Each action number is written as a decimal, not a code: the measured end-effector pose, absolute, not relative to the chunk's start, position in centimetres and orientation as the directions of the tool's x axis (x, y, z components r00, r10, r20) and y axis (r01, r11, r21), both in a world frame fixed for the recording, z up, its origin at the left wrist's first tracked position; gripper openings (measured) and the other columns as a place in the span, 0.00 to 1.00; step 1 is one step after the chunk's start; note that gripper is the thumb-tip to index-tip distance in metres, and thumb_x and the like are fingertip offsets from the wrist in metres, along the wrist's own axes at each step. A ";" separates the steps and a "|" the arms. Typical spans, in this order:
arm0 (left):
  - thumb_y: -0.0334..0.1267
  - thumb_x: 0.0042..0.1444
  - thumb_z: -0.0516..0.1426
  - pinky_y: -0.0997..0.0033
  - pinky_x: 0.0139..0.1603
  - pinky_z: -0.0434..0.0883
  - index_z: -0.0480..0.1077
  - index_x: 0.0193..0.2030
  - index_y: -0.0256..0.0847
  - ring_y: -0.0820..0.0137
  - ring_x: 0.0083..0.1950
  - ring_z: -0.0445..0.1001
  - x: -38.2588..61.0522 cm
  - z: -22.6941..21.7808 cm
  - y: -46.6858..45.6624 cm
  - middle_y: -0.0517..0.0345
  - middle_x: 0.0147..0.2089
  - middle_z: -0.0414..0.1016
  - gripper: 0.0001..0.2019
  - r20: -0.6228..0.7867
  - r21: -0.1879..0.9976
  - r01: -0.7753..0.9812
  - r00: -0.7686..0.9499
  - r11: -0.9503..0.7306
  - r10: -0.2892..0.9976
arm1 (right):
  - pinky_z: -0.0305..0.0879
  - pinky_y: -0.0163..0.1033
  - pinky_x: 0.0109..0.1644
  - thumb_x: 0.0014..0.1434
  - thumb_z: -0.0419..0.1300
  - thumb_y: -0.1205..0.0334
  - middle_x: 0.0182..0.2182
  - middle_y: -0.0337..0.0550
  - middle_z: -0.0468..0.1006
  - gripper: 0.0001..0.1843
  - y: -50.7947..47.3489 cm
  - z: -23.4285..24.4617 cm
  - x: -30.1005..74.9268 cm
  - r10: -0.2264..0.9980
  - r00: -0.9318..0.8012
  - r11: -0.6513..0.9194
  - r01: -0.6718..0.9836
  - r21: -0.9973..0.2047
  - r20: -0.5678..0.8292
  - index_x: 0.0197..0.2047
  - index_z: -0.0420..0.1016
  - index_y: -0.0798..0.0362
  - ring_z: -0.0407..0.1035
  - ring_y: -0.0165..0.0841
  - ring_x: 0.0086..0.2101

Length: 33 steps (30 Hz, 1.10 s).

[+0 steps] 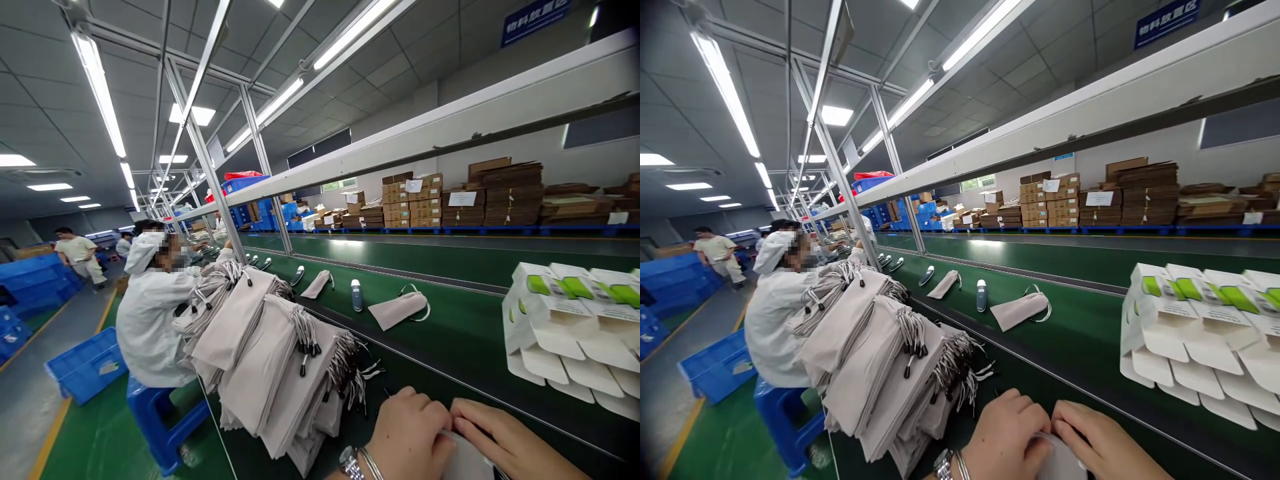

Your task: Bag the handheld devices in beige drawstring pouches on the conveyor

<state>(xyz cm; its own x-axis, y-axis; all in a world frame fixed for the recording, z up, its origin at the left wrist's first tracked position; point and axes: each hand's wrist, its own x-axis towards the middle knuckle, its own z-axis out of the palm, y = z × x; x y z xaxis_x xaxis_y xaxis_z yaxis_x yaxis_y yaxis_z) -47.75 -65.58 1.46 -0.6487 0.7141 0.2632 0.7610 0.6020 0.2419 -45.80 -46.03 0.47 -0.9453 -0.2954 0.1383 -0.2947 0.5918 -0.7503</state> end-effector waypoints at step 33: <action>0.39 0.58 0.59 0.70 0.39 0.63 0.62 0.37 0.44 0.70 0.35 0.65 -47.7 0.6 -65.7 0.62 0.34 0.70 0.07 0.344 0.199 0.792 -0.608 0.578 0.715 | 0.65 0.38 0.44 0.69 0.39 0.45 0.34 0.43 0.73 0.23 -45.3 -1.9 -46.4 -0.423 -0.905 0.536 -0.220 -0.815 -0.035 0.33 0.65 0.49 0.70 0.38 0.38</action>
